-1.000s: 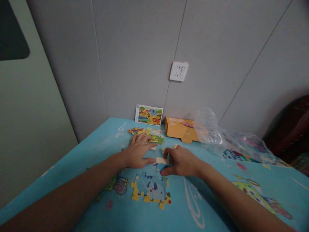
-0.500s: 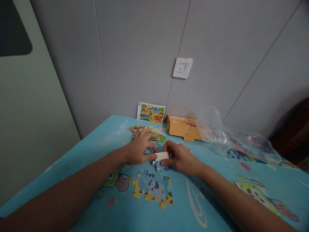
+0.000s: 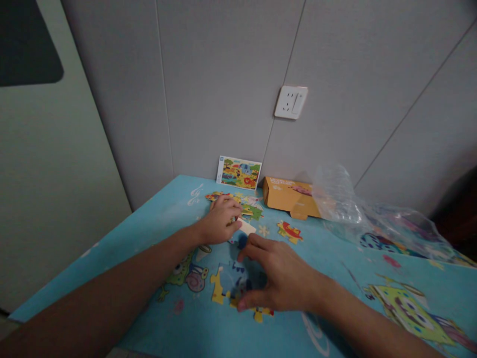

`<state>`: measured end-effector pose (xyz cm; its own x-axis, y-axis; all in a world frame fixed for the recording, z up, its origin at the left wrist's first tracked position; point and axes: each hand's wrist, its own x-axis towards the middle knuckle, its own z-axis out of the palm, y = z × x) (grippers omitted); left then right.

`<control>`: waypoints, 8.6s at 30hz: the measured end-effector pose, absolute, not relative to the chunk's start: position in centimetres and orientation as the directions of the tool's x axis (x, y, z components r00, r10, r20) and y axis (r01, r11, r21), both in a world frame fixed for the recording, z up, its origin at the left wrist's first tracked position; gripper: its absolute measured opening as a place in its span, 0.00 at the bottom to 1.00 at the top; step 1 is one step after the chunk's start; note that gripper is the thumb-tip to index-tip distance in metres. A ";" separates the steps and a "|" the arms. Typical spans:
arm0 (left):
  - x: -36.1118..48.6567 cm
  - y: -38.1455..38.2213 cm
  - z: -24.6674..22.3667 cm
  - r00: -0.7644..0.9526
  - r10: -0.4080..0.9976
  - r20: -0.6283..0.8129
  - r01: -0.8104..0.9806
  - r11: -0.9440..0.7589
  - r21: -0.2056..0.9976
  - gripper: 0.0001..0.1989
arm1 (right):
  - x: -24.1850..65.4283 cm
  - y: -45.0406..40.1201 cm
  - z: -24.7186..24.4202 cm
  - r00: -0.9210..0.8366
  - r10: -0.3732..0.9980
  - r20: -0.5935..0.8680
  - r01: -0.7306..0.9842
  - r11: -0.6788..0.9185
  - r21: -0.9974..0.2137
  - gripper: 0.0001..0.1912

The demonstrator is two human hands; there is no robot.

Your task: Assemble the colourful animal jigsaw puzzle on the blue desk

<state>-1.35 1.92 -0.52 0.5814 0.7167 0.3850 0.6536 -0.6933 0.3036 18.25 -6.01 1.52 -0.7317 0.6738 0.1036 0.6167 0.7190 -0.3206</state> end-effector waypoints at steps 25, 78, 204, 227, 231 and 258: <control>-1.2 2.5 -1.0 0.529 0.720 0.448 0.655 -0.683 0.325 0.08 | 21.5 -1.6 0.8 -0.530 0.846 0.059 0.750 0.500 -0.433 0.24; -0.1 0.0 -0.1 0.799 0.591 -0.109 0.533 -0.613 0.583 0.13 | 22.0 -0.6 0.6 -0.594 0.804 0.023 0.761 0.571 -0.309 0.12; 0.1 -0.7 0.2 0.879 0.461 0.120 0.349 -0.795 0.496 0.11 | 22.8 -0.5 0.9 -0.577 0.806 -0.131 0.773 0.488 -0.405 0.17; -0.2 -0.8 0.5 0.865 0.502 0.014 0.393 -0.694 0.603 0.08 | 22.5 -0.8 1.5 -0.553 0.819 -0.155 0.798 0.467 -0.380 0.17; -0.1 -1.0 0.8 0.832 0.550 -0.067 0.471 -0.638 0.609 0.08 | 22.6 -0.8 1.3 -0.557 0.817 -0.152 0.797 0.474 -0.374 0.17; 0.3 -1.0 0.8 0.741 0.645 -0.187 0.580 -0.474 0.663 0.11 | 22.6 -0.8 1.2 -0.568 0.814 -0.119 0.785 0.492 -0.376 0.16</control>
<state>0.35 -1.02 0.82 0.7410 0.6450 -0.1866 0.5795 -0.4741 0.6629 22.57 -0.78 1.16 -0.5681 0.8144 -0.1190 0.7848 0.4925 -0.3762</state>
